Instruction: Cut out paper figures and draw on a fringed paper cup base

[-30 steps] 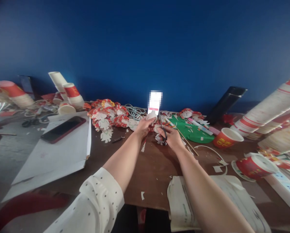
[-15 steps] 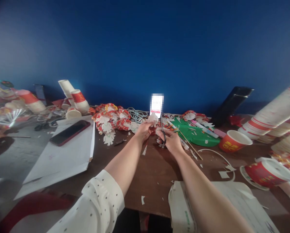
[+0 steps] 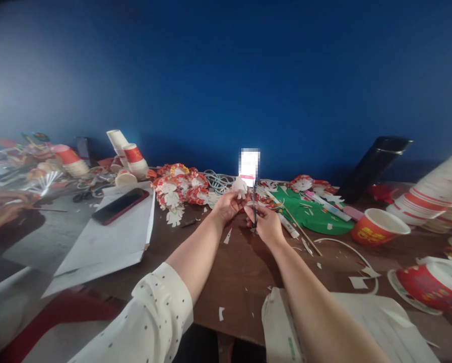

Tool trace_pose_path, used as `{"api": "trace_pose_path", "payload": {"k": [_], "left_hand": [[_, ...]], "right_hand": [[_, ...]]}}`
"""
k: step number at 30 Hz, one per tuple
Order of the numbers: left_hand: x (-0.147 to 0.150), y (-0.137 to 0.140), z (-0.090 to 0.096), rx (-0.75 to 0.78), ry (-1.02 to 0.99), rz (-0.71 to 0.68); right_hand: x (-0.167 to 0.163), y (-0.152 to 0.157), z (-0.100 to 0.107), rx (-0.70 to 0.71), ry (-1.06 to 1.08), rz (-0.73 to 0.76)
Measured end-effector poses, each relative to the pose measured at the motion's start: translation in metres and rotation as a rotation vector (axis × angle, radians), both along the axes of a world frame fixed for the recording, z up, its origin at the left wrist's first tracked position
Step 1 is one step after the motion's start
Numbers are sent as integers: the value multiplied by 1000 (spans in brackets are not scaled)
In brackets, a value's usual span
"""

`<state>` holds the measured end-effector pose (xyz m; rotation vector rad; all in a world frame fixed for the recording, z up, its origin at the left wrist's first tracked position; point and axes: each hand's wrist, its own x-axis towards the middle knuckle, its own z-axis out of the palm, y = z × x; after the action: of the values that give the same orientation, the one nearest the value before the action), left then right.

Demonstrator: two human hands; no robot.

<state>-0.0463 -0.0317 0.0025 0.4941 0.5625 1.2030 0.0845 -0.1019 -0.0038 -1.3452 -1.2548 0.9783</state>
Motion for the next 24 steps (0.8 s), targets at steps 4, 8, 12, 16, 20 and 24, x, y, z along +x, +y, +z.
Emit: {"api": "trace_pose_path", "payload": {"k": [4,8,12,16,20,24], "left_hand": [[0,1,-1,26,23,4],[1,1,-3,37,61,27],[2,2,-4,13,101,47],[2,2,-3,18,108,60],[2,2,-2,-12,98,79],[2,3,-3,14,83,71]], "right_hand": [[-2,-1,3,5,26,6],[-1,-1,2,5,8,15],[1,1,-1,25,-13,27],[1,1,-2,26,-49,19],[-1,-1,2,20,-41,5],[-2,-2,4,16,-81,9]]}}
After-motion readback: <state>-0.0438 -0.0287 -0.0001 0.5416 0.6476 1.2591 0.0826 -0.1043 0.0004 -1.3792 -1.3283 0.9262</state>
